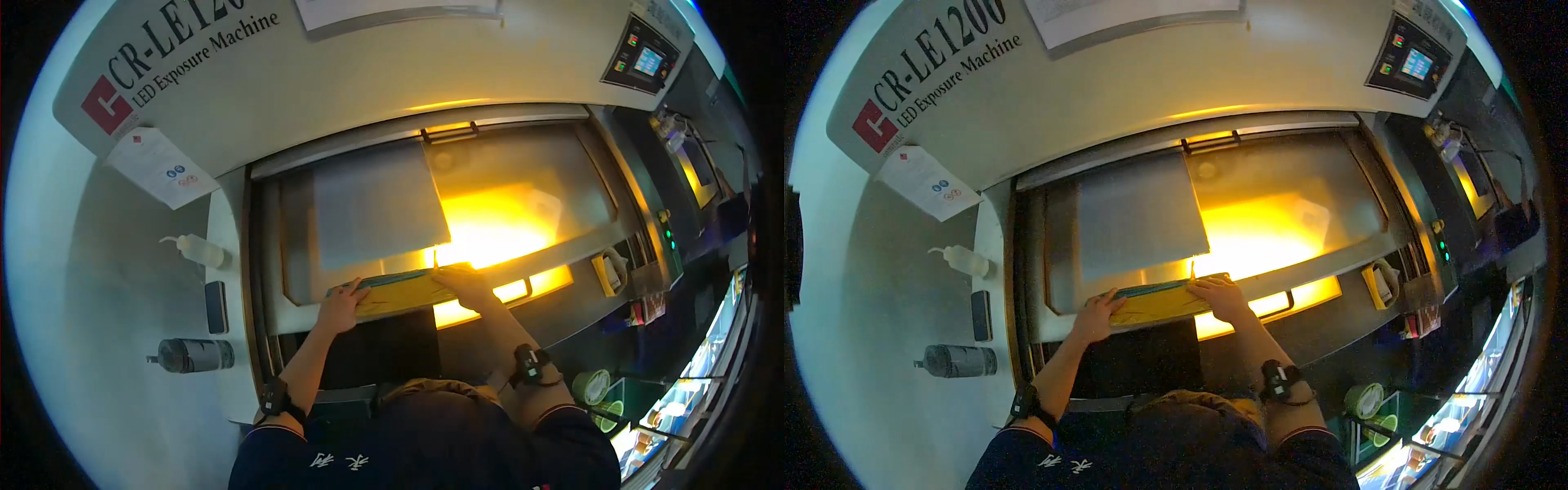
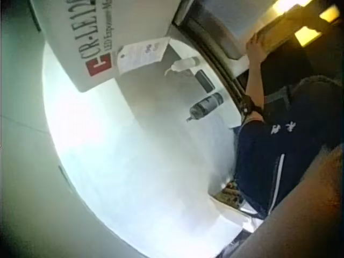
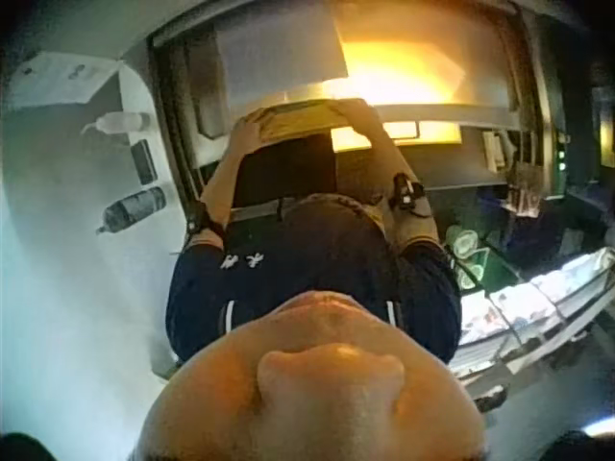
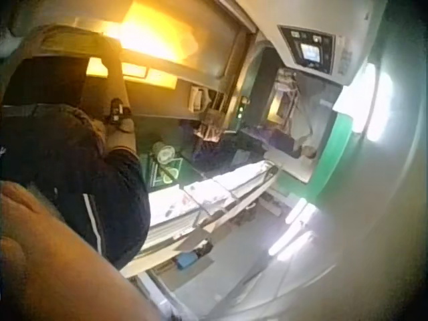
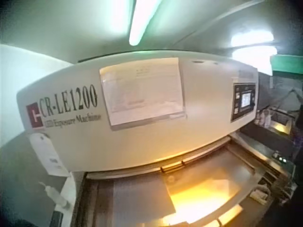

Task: Placing panels into an LED exposure machine, aligning them with a squeegee, and removing them after processing.

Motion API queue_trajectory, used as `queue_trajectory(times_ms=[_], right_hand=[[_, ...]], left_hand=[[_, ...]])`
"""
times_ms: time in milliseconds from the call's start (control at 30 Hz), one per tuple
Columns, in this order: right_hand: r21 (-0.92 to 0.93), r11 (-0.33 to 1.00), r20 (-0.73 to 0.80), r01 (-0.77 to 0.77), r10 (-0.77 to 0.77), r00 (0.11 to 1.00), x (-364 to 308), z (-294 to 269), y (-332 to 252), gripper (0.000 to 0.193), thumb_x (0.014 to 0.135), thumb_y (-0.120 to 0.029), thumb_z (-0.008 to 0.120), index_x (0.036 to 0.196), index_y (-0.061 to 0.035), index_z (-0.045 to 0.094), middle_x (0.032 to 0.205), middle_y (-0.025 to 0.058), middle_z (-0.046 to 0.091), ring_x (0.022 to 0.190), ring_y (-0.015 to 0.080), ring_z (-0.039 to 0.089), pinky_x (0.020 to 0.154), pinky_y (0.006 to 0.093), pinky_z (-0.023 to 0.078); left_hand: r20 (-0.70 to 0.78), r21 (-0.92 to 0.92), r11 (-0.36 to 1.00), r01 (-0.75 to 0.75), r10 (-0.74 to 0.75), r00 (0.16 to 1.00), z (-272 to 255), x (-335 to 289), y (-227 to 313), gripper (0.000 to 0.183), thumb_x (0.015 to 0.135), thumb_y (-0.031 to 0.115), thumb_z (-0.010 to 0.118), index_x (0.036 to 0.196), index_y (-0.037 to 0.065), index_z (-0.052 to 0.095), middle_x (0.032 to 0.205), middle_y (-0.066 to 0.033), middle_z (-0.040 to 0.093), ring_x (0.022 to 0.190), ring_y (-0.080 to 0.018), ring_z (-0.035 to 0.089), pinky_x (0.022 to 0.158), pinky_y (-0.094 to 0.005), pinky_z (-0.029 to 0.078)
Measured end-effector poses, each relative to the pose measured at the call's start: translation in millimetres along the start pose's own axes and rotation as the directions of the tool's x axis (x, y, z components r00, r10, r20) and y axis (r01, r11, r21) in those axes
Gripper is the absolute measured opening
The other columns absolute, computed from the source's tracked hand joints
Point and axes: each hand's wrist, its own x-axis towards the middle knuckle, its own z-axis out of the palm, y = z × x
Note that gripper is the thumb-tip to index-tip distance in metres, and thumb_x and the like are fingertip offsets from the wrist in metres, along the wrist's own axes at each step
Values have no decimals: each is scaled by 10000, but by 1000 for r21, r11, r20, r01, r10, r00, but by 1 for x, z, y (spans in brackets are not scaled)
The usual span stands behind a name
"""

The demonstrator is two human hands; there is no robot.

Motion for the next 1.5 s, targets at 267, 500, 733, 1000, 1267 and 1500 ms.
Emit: queue_trajectory(times_ms=[267, 500, 733, 1000, 1267, 1500], right_hand=[[380, 871, -407, -312, 460, 789, -202, 29, -26, 348, 793, -82, 643, 1138, -122, 629, 1197, 101, 612, 1166, 317, 548, 1003, 504, 417], [410, 597, 22, -689, 749, 662, -377, 113, -80, 292, 867, -283, 496, 787, -39, 634, 771, 194, 645, 699, 381, 639, 620, 435, 502], [524, 495, 41, -693, 798, 601, -406, 87, -47, 330, 911, -279, 450, 766, -7, 568, 658, 206, 563, 605, 386, 579, 568, 437, 458], [849, 349, 126, -397, 595, 794, -423, 73, 54, 433, 1010, -444, 471, 745, -104, 510, 593, -51, 405, 496, 36, 369, 451, 214, 290], [958, 39, 263, -283, 266, 927, -343, 42, 29, 231, 970, -314, 587, 1089, -116, 580, 858, 35, 650, 681, 98, 593, 555, 238, 447], [952, -208, 245, -226, 68, 967, -380, 93, 45, 354, 868, -241, 733, 1135, -29, 641, 954, 64, 663, 844, 189, 635, 750, 318, 506]], left_hand=[[-247, 27, 999, 30, -22, 969, 125, -12, 73, 697, 811, 93, 636, 1450, 249, 405, 1564, 10, 270, 1301, -323, 397, 875, -597, 510], [-13, -41, 993, 110, -111, 994, 209, 23, 108, 781, 832, 81, 620, 1515, 241, 277, 1607, 3, 162, 1379, -317, 313, 1006, -613, 402], [84, -5, 958, 286, -285, 955, 283, 42, 117, 750, 921, 129, 570, 1542, 150, 148, 1619, -65, 70, 1461, -354, 162, 1073, -624, 325], [-59, -997, -48, -61, -41, 997, 212, 48, 246, 686, 864, 433, 686, 1384, 62, 436, 1409, -102, 481, 1321, -296, 421, 1040, -518, 386], [-165, -444, -858, -258, -205, 965, 217, -14, 366, 394, 948, 469, 554, 1116, 113, 566, 1050, -50, 594, 1017, -240, 560, 898, -459, 464], [154, -655, -743, -136, -308, 939, 242, -85, 403, 341, 962, 453, 509, 1027, 128, 592, 941, -55, 610, 846, -213, 583, 784, -361, 471]])
